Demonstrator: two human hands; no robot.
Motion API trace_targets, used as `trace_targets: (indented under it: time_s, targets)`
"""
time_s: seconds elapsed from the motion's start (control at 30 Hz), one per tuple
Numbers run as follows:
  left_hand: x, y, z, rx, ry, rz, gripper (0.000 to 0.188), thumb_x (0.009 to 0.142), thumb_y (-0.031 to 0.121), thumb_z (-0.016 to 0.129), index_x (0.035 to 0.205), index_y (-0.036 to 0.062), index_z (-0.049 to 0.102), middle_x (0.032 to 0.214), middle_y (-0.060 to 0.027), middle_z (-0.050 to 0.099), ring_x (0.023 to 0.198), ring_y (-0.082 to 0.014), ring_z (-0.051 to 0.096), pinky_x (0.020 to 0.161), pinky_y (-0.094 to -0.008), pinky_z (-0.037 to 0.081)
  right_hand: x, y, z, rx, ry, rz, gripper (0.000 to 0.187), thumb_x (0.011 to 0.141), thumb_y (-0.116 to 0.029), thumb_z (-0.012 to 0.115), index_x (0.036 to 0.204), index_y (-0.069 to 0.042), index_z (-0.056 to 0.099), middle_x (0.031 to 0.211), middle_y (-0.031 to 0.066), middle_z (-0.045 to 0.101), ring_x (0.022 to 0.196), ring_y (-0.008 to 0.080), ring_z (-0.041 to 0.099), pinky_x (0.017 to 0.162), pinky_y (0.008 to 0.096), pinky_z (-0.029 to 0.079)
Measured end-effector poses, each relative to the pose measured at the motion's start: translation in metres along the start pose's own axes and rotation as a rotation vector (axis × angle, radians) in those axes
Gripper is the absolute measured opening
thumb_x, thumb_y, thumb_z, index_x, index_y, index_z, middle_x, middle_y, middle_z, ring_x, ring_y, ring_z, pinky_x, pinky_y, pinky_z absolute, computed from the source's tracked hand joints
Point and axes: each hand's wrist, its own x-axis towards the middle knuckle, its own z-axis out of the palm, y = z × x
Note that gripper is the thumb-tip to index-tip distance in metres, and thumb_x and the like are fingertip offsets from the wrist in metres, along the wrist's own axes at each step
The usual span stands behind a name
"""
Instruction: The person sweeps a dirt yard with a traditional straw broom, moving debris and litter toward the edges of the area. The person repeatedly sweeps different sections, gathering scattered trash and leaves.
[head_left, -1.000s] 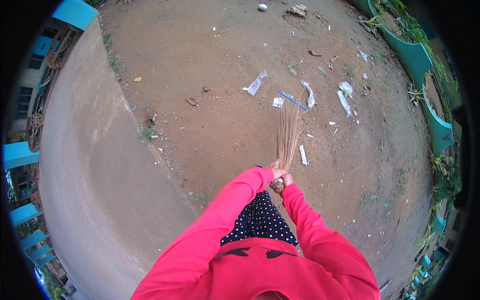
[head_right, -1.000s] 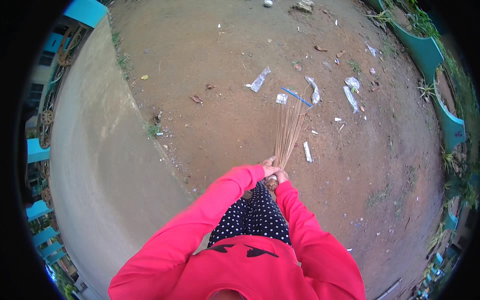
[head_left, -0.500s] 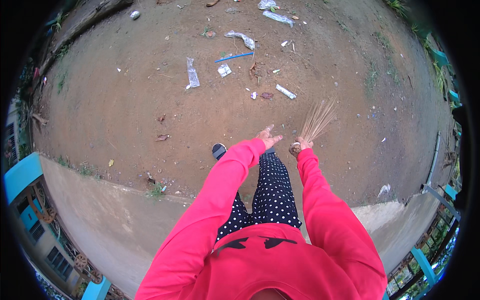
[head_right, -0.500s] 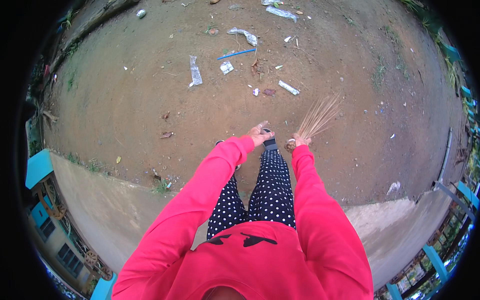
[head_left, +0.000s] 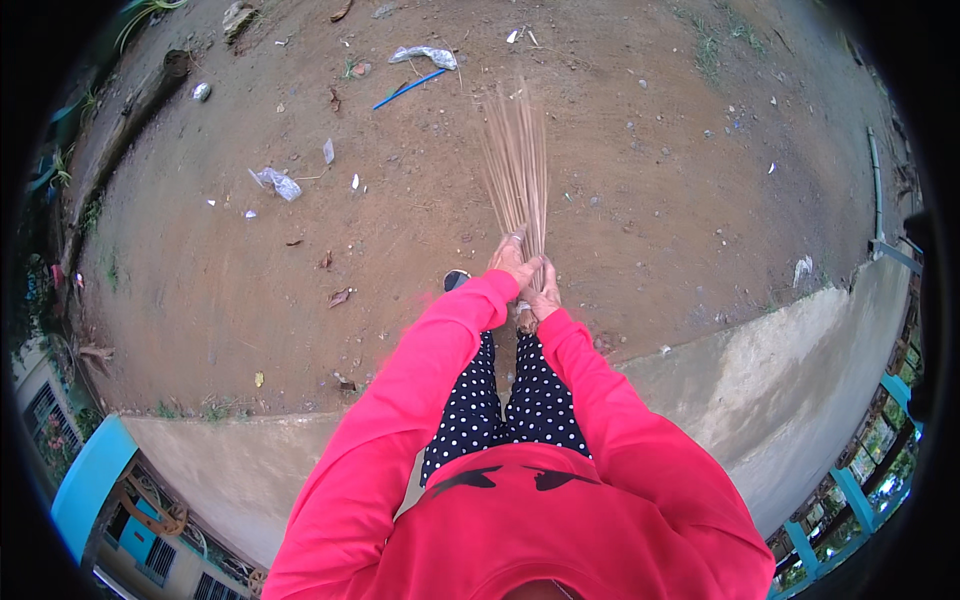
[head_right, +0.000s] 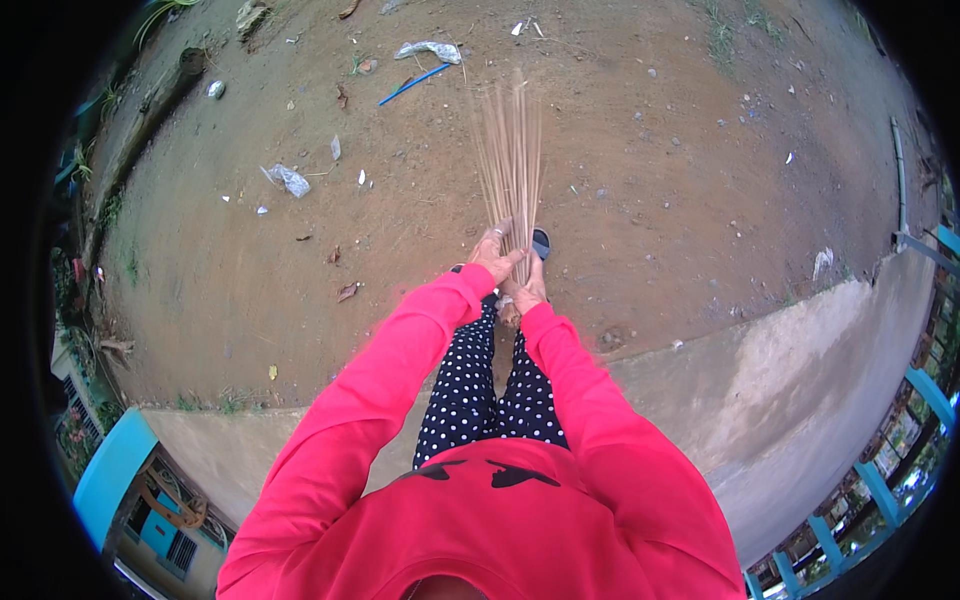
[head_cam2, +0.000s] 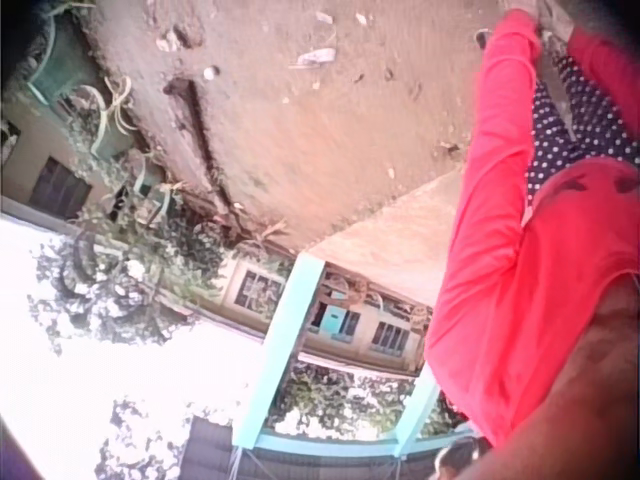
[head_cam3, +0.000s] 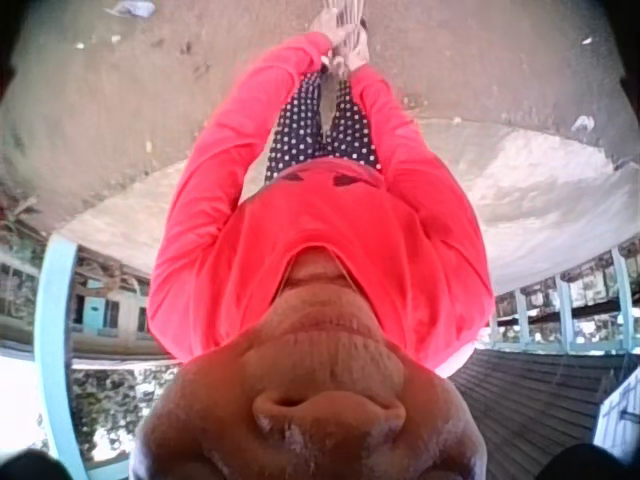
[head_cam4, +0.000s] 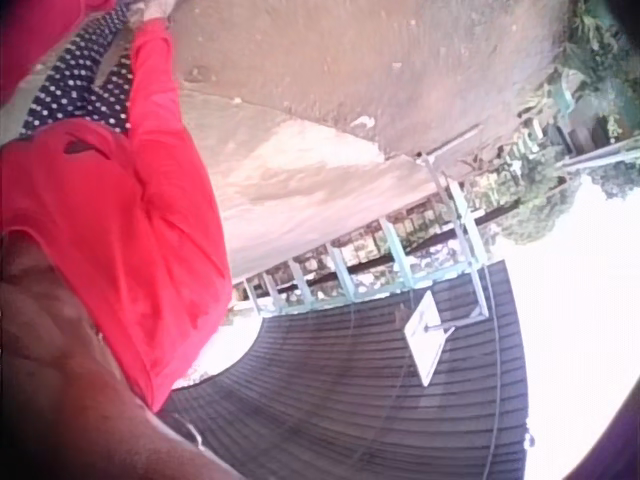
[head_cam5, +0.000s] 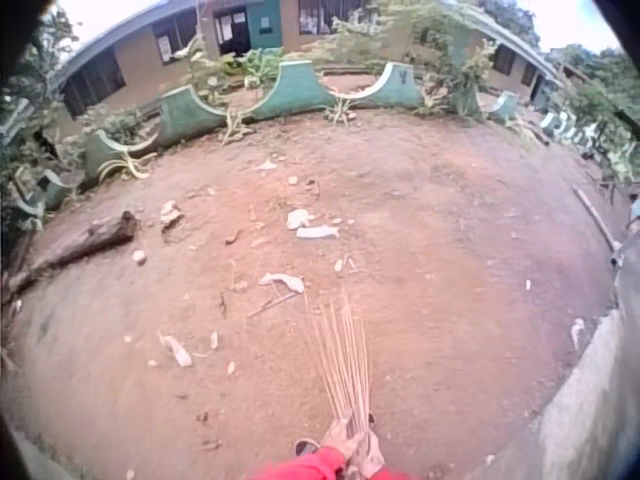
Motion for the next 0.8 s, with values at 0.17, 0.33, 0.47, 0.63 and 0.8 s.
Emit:
trace_targets:
  time_s: [0.17,0.33,0.47,0.63,0.8]
  targets:
    - [0.011,0.015,0.051,0.007,-0.463,0.025,0.058,0.065,0.031,0.052,0.110,-0.0008,0.033,0.102,-0.0204,0.043,0.096,-0.0295,0.041,0.082,-0.0309,0.031,0.025,0.010,-0.040,0.124,0.593,0.129,0.077,0.058,-0.001,0.060,0.118,-0.013,0.013,0.102,0.0116,0.040,0.088,0.0194,0.045,0.066,0.0268,0.042]
    - [0.025,0.001,0.018,0.204,0.053,-0.155,0.065,0.065,0.037,0.051,0.112,-0.0021,0.029,0.111,-0.0241,0.031,0.105,-0.0334,0.029,0.088,-0.0339,0.023,0.062,-0.003,-0.017,-0.160,-0.079,0.277,0.076,0.058,-0.004,0.061,0.118,-0.012,0.013,0.104,0.0106,0.039,0.090,0.0198,0.044,0.068,0.0274,0.041]
    - [0.052,0.011,-0.009,0.335,0.263,-0.150,0.065,0.065,0.036,0.053,0.112,-0.0011,0.029,0.110,-0.0228,0.033,0.102,-0.0317,0.034,0.086,-0.0327,0.028,0.068,-0.026,0.003,0.030,-0.399,0.186,0.076,0.059,-0.005,0.061,0.117,-0.011,0.013,0.105,0.0099,0.038,0.092,0.0202,0.043,0.071,0.0278,0.040]
    - [0.104,0.037,-0.020,0.015,0.145,-0.062,0.075,0.062,0.042,0.054,0.115,-0.0006,0.024,0.111,-0.0231,0.033,0.105,-0.0306,0.032,0.086,-0.0320,0.027,0.105,-0.055,-0.024,-0.121,0.186,0.047,0.077,0.053,-0.004,0.058,0.115,-0.010,0.013,0.088,0.0146,0.045,0.070,0.0217,0.050,0.059,0.0296,0.041]
    - [0.132,0.036,-0.029,-0.113,0.198,-0.182,0.083,0.058,0.046,0.058,0.117,0.0010,0.021,0.111,-0.0245,0.032,0.105,-0.0307,0.033,0.086,-0.0315,0.028,0.193,-0.057,-0.039,-0.287,0.336,0.248,0.082,0.054,-0.008,0.059,0.117,-0.007,0.007,0.096,0.0189,0.043,0.078,0.0265,0.048,0.066,0.0315,0.040]
